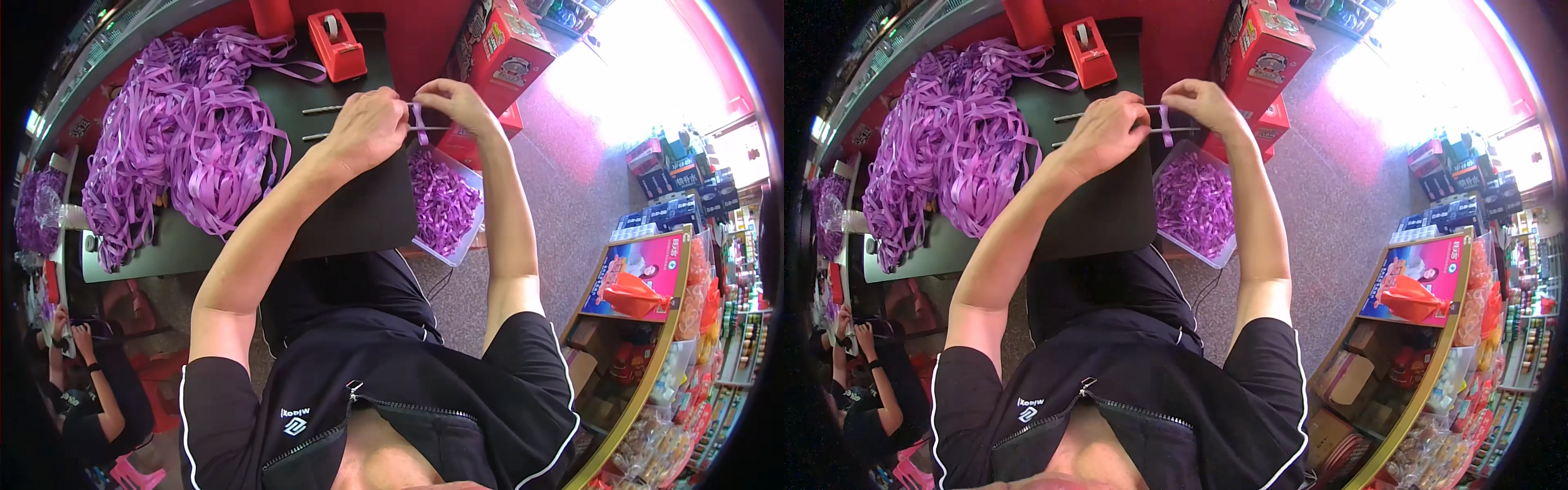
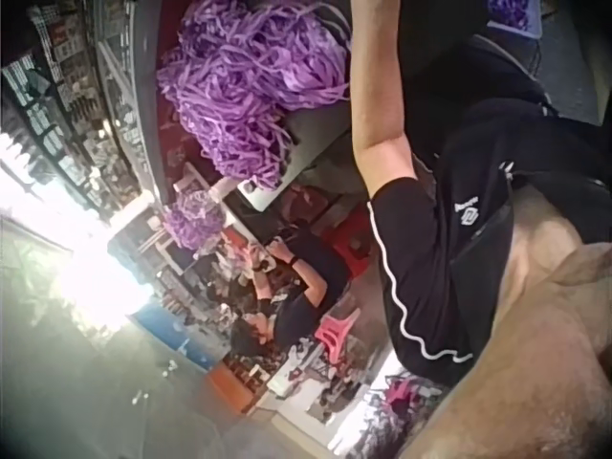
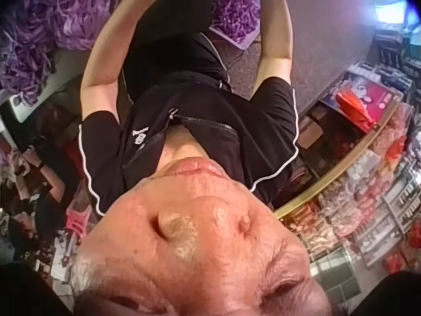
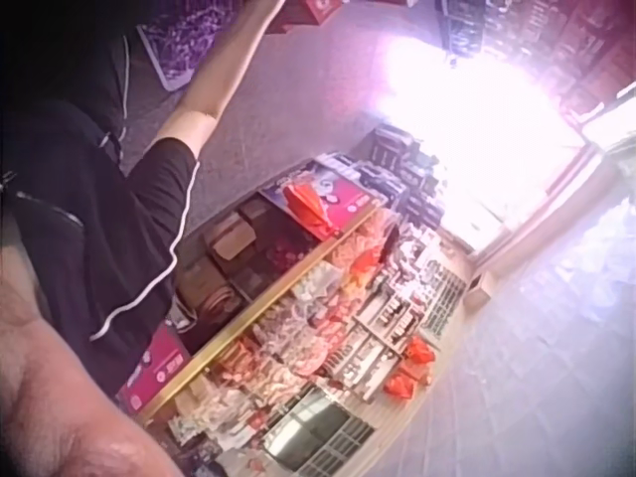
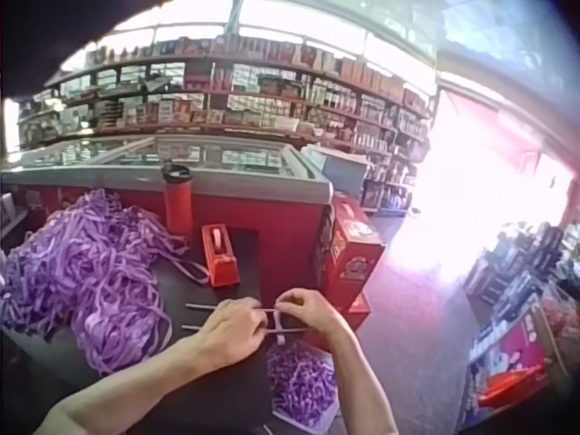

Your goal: Sorting and aligning purple ribbons using metal rods on a workbench.

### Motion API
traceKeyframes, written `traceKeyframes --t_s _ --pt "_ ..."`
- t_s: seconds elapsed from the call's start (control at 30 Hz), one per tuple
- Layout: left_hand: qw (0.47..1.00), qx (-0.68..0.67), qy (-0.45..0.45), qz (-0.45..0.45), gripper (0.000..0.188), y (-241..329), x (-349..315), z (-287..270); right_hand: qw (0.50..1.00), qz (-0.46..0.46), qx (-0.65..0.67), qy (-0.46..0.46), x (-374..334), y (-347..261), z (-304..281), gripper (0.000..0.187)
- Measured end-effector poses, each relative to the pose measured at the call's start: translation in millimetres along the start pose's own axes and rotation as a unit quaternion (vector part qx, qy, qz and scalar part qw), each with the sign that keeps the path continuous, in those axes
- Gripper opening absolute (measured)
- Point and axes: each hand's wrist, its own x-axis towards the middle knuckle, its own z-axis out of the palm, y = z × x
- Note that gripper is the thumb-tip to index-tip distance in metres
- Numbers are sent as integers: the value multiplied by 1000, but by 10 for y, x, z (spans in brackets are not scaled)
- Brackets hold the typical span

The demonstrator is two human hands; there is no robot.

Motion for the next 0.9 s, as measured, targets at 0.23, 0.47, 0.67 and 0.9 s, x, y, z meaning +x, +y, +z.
traceKeyframes --t_s 0.23,0.47,0.67,0.9 --pt "985 -118 100 75 18 -243 -99 262 978 155 121 -69 134 85 106 19" --pt "988 -116 90 54 18 -248 -99 273 996 65 40 40 -44 -97 147 24" --pt "984 -114 130 48 17 -224 -63 326 982 93 -74 148 -489 -228 80 24" --pt "985 -124 112 36 18 -246 -70 315 970 227 70 -56 -319 -53 138 19"
